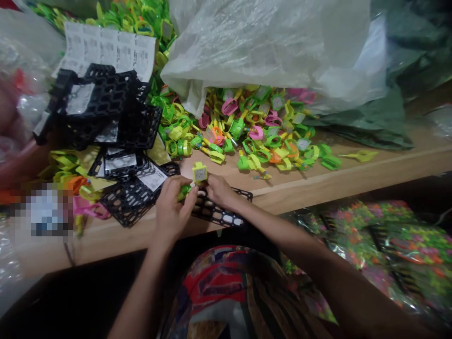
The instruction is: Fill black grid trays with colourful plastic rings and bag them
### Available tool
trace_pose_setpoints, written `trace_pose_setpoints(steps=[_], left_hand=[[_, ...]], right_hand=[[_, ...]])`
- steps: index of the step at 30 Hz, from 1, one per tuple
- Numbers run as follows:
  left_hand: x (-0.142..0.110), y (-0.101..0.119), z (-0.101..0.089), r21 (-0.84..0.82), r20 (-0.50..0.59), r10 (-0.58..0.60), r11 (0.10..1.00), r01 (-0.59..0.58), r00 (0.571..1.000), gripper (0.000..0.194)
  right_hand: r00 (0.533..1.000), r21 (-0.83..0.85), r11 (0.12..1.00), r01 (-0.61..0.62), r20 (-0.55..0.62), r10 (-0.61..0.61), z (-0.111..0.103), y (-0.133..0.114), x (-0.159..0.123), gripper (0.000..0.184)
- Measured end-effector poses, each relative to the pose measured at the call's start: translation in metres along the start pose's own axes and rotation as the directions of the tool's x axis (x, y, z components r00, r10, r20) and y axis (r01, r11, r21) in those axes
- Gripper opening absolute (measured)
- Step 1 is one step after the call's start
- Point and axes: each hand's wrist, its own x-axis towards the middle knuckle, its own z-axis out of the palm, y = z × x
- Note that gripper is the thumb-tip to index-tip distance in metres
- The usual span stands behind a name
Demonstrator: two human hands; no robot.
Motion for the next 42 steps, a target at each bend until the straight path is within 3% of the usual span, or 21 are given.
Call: trace_pose_setpoints(steps=[2,4,6,8,10,12,14,17,21,25,28,31,34,37,39,42], left_hand=[[0.003,-0.002,0.002,0.01,-0.028,-0.003,1.0,0.003,1.0,0.043],[0.006,-0.005,0.002,0.012,0.032,0.01,1.0,-0.01,0.999,0.062],[0.01,-0.008,0.0,-0.001,0.142,0.044,0.999,-0.045,0.989,0.056],[0.012,-0.01,-0.001,-0.008,0.192,0.061,0.998,-0.061,0.979,0.045],[0.012,-0.01,-0.002,-0.004,0.173,0.059,0.998,-0.059,0.983,0.041],[0.01,-0.008,-0.003,0.004,0.154,0.058,0.998,-0.059,0.986,0.041],[0.008,-0.006,-0.004,0.016,0.153,0.054,0.998,-0.057,0.987,0.041],[0.008,-0.004,-0.004,0.023,0.168,0.021,0.999,-0.025,0.986,0.043],[0.008,-0.007,-0.003,0.007,0.178,-0.003,1.0,0.002,0.984,0.045],[0.007,-0.013,-0.001,0.011,0.185,-0.032,0.999,0.031,0.982,0.048],[0.007,-0.015,-0.008,-0.046,0.268,-0.084,0.994,0.1,0.96,0.057],[0.017,-0.014,-0.023,-0.15,0.372,-0.138,0.967,0.206,0.918,0.061],[0.043,-0.018,-0.033,-0.153,0.352,-0.18,0.957,0.246,0.918,0.062],[0.084,-0.028,-0.025,0.07,0.32,-0.202,0.979,0.189,0.926,0.053],[0.112,-0.034,-0.01,0.255,0.347,-0.229,0.956,0.144,0.909,0.039],[0.145,-0.039,0.018,0.381,0.315,-0.275,0.913,0.145,0.908,0.027]], right_hand=[[0.995,-0.036,0.995,0.088,0.048,-0.086,0.005,0.001,-0.002,0.038],[0.988,-0.072,0.991,0.117,0.112,-0.108,0.005,-0.002,0.0,0.039],[0.984,-0.093,0.99,0.104,0.157,-0.089,-0.006,-0.007,0.005,0.031],[0.988,-0.1,0.99,0.103,0.125,-0.09,-0.033,-0.012,0.006,0.023],[0.996,-0.155,0.984,0.089,0.016,-0.087,-0.076,-0.016,-0.002,0.015],[0.996,-0.293,0.956,0.001,-0.088,-0.028,-0.125,-0.015,-0.018,0.012],[0.989,-0.441,0.888,-0.13,-0.119,0.086,-0.167,-0.007,-0.042,0.011],[0.958,-0.532,0.796,-0.288,-0.173,0.23,-0.196,0.011,-0.079,0.014],[0.921,-0.461,0.802,-0.381,-0.268,0.283,-0.174,0.028,-0.11,0.024],[0.906,-0.373,0.841,-0.393,-0.312,0.285,-0.147,0.037,-0.116,0.021],[0.864,-0.184,0.878,-0.441,-0.354,0.36,-0.151,0.039,-0.12,0.018],[0.802,0.099,0.891,-0.443,-0.4,0.443,-0.167,0.037,-0.126,0.03],[0.73,0.316,0.874,-0.37,-0.484,0.483,-0.179,0.035,-0.126,0.04],[0.646,0.443,0.862,-0.246,-0.588,0.487,-0.18,0.032,-0.116,0.043],[0.635,0.481,0.861,-0.164,-0.617,0.465,-0.175,0.027,-0.106,0.041],[0.658,0.474,0.871,-0.129,-0.616,0.432,-0.163,0.016,-0.091,0.038]])
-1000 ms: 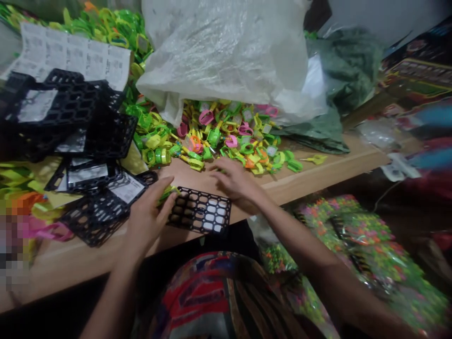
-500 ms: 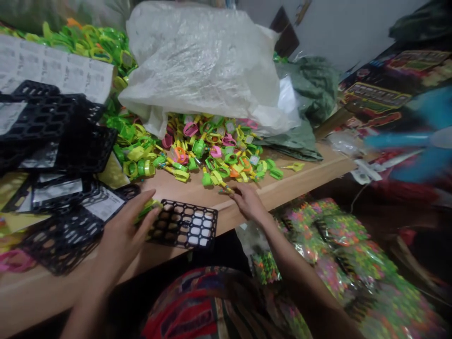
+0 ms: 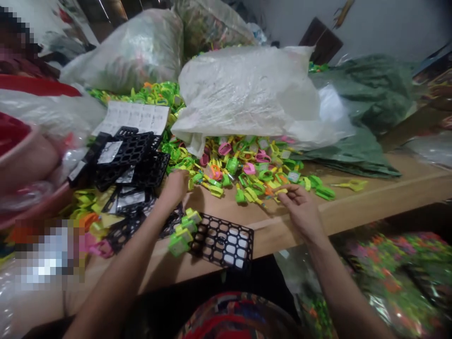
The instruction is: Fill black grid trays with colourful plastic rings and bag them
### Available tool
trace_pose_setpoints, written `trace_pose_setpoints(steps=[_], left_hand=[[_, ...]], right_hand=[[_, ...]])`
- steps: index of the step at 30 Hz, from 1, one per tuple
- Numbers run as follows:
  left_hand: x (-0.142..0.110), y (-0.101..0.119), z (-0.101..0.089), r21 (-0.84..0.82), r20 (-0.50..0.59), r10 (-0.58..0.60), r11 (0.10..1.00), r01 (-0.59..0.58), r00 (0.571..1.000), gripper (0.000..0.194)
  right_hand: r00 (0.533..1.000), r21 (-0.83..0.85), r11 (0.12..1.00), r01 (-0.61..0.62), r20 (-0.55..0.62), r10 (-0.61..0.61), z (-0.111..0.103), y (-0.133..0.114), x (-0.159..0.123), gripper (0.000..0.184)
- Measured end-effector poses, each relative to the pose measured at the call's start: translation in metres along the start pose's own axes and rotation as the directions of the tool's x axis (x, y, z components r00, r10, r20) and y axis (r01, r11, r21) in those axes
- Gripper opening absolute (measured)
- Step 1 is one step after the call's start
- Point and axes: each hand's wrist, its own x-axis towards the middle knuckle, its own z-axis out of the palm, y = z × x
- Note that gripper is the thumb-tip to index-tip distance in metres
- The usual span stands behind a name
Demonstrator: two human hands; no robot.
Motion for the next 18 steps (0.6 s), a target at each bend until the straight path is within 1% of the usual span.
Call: trace_pose_setpoints(steps=[3,5,7,9,11,12,14,16,18], left_hand=[[0.025,0.008,0.011,0.029,-0.084,-0.099,0.994,0.101,0.992,0.029],[0.033,0.008,0.015,0.005,-0.118,-0.164,0.986,0.165,0.979,0.03],[0.036,0.005,0.015,-0.056,-0.125,-0.2,0.979,0.194,0.972,0.024],[0.034,0.002,0.013,-0.151,-0.131,-0.199,0.972,0.179,0.971,0.016],[0.026,0.001,0.012,-0.28,-0.139,-0.17,0.952,0.126,0.975,0.01],[0.02,0.003,0.012,-0.358,-0.133,-0.153,0.929,0.096,0.979,0.009],[0.006,0.008,0.012,-0.531,-0.092,-0.113,0.846,0.048,0.989,0.023],[-0.008,0.014,0.011,-0.692,-0.041,-0.078,0.721,0.028,0.996,0.036],[-0.021,0.021,0.009,-0.81,-0.001,-0.056,0.585,0.032,0.998,0.043]], right_hand=[[0.998,-0.067,0.998,0.001,0.056,0.003,0.017,-0.006,-0.007,0.038],[0.994,-0.093,0.996,-0.001,0.11,0.011,0.024,-0.008,-0.011,0.038],[0.988,-0.099,0.995,0.007,0.155,0.008,0.029,-0.01,-0.014,0.037],[0.983,-0.102,0.994,0.028,0.181,-0.009,0.034,-0.012,-0.015,0.035],[0.976,-0.084,0.995,0.046,0.215,-0.027,0.043,-0.015,-0.013,0.033],[0.97,-0.064,0.996,0.055,0.239,-0.038,0.05,-0.018,-0.012,0.032],[0.951,-0.024,0.996,0.091,0.299,-0.08,0.065,-0.023,-0.01,0.029],[0.926,-0.02,0.987,0.159,0.35,-0.142,0.084,-0.029,-0.008,0.025],[0.903,-0.04,0.976,0.216,0.388,-0.184,0.104,-0.032,-0.006,0.022]])
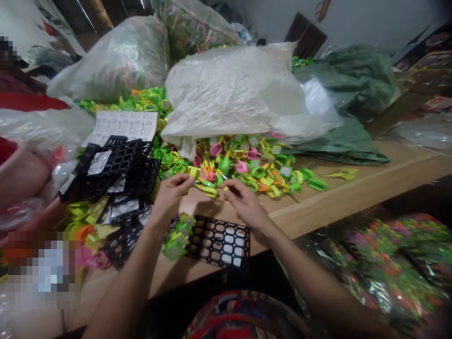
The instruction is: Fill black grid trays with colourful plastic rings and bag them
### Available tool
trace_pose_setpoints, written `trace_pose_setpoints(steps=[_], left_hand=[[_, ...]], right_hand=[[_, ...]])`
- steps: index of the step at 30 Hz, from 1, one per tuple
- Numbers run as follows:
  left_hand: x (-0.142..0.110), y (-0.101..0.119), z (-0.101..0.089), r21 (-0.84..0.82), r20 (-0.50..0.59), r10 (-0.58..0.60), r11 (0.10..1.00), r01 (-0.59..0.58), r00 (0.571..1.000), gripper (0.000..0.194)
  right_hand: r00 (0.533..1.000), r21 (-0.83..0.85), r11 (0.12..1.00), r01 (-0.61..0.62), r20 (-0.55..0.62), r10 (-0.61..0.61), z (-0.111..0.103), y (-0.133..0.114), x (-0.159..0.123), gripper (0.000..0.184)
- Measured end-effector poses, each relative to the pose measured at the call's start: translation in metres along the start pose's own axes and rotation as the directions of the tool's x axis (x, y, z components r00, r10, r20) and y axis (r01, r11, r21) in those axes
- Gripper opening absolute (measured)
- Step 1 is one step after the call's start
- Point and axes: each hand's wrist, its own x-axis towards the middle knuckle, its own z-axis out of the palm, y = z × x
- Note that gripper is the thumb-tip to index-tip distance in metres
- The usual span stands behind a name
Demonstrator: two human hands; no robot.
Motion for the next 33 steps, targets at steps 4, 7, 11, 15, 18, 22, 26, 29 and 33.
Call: trace_pose_setpoints(steps=[4,7,11,15,18,22,26,29,33], left_hand=[[-0.018,0.012,0.0,-0.255,0.055,-0.037,0.966,0.05,0.998,0.051],[-0.029,0.019,-0.002,-0.363,0.099,-0.067,0.926,0.099,0.993,0.051],[-0.041,0.023,-0.003,-0.52,0.159,-0.131,0.831,0.195,0.979,0.042],[-0.05,0.025,0.001,-0.568,0.153,-0.11,0.804,0.179,0.982,0.037],[-0.055,0.027,0.004,-0.568,0.156,-0.073,0.81,0.149,0.985,0.035],[-0.062,0.03,0.007,-0.514,0.128,-0.016,0.854,0.081,0.992,0.032],[-0.069,0.028,0.006,-0.411,0.106,0.038,0.911,0.009,0.994,0.025],[-0.071,0.027,0.002,-0.336,0.106,0.073,0.941,-0.034,0.992,0.02],[-0.072,0.029,-0.007,-0.234,0.103,0.099,0.969,-0.073,0.99,0.021]], right_hand=[[0.998,0.073,0.996,-0.046,0.046,0.043,0.03,-0.004,0.012,0.021],[0.989,0.233,0.963,-0.134,0.091,0.116,0.043,-0.007,0.013,0.03],[0.977,0.374,0.904,-0.206,0.137,0.166,0.047,-0.013,0.01,0.042],[0.968,0.438,0.864,-0.25,0.144,0.206,0.044,-0.017,0.006,0.045],[0.967,0.469,0.846,-0.253,0.147,0.208,0.042,-0.02,0.005,0.045],[0.963,0.455,0.851,-0.262,0.184,0.198,0.039,-0.023,0.006,0.042],[0.961,0.406,0.878,-0.252,0.211,0.178,0.039,-0.025,0.006,0.033],[0.959,0.358,0.901,-0.246,0.227,0.172,0.038,-0.028,0.005,0.027],[0.922,0.239,0.937,-0.253,0.353,0.159,0.035,-0.027,0.006,0.021]])
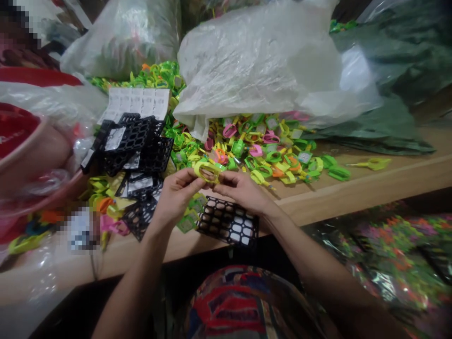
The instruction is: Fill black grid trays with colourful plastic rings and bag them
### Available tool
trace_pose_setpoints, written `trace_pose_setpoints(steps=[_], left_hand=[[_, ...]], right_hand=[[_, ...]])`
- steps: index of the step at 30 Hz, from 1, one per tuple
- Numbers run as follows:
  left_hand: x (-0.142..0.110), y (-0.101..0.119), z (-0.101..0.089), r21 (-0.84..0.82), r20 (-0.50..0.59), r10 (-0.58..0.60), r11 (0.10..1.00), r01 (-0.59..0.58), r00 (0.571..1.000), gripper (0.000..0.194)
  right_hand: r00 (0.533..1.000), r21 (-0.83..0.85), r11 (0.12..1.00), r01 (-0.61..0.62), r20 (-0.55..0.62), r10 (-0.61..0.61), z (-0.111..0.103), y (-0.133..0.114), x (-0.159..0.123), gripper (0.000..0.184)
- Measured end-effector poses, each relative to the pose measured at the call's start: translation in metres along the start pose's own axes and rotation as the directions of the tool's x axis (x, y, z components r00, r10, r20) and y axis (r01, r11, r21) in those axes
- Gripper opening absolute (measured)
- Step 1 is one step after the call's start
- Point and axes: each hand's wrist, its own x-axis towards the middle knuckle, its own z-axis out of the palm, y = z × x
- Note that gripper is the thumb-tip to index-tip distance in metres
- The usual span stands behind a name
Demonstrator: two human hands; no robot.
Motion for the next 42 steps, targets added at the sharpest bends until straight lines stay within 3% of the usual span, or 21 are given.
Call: trace_pose_setpoints(steps=[2,6,12,16,20,23,26,29,31,34,36,38,40,42], left_hand=[[-0.003,0.002,-0.005,0.087,-0.041,-0.01,0.996,0.014,0.999,0.026],[-0.019,-0.001,-0.017,0.304,-0.13,-0.026,0.95,0.065,0.991,0.048],[-0.048,-0.026,-0.023,0.522,0.013,-0.115,0.848,0.091,0.993,0.055],[-0.053,-0.034,-0.017,0.581,-0.033,-0.054,0.811,0.063,0.998,0.047],[-0.053,-0.037,-0.01,0.659,-0.012,0.075,0.751,-0.048,0.997,0.038],[-0.053,-0.04,-0.006,0.681,0.042,0.157,0.718,-0.143,0.987,0.061],[-0.052,-0.043,-0.006,0.707,0.137,0.132,0.681,-0.19,0.982,0.068],[-0.052,-0.042,-0.01,0.728,0.146,0.13,0.657,-0.195,0.981,0.054],[-0.053,-0.042,-0.014,0.728,0.112,0.155,0.659,-0.187,0.981,0.054],[-0.054,-0.044,-0.019,0.728,0.078,0.175,0.662,-0.176,0.981,0.056],[-0.054,-0.045,-0.02,0.726,0.075,0.18,0.664,-0.177,0.981,0.057],[-0.053,-0.045,-0.02,0.724,0.073,0.183,0.666,-0.179,0.98,0.06],[-0.054,-0.044,-0.02,0.71,0.059,0.197,0.681,-0.18,0.979,0.064],[-0.057,-0.044,-0.023,0.672,0.03,0.207,0.72,-0.172,0.978,0.067]], right_hand=[[0.999,-0.076,0.997,-0.001,0.033,0.004,-0.001,0.009,0.003,0.021],[0.997,-0.165,0.986,-0.014,-0.078,0.001,0.002,0.044,0.011,0.025],[0.999,-0.237,0.97,-0.046,-0.006,0.046,0.011,0.086,0.019,0.016],[1.0,-0.399,0.916,0.03,0.003,-0.031,0.013,0.097,0.018,0.008],[0.991,-0.565,0.815,0.129,0.034,-0.133,0.015,0.108,0.011,0.02],[0.964,-0.625,0.735,0.261,0.13,-0.232,0.022,0.11,0.008,0.032],[0.964,-0.659,0.704,0.264,0.186,-0.187,0.025,0.101,0.009,0.034],[0.973,-0.682,0.694,0.231,0.159,-0.168,0.009,0.078,0.006,0.026],[0.974,-0.745,0.641,0.185,0.054,-0.219,-0.015,0.06,-0.004,0.015],[0.95,-0.885,0.462,-0.055,-0.188,-0.248,-0.063,0.043,-0.028,0.008],[0.928,-0.909,0.34,-0.242,-0.319,-0.191,-0.092,0.044,-0.044,0.017],[0.917,-0.899,0.271,-0.344,-0.384,-0.11,-0.11,0.052,-0.058,0.017],[0.918,-0.888,0.288,-0.358,-0.392,-0.068,-0.115,0.058,-0.066,0.009],[0.92,-0.859,0.407,-0.312,-0.379,-0.096,-0.106,0.059,-0.07,0.01]])
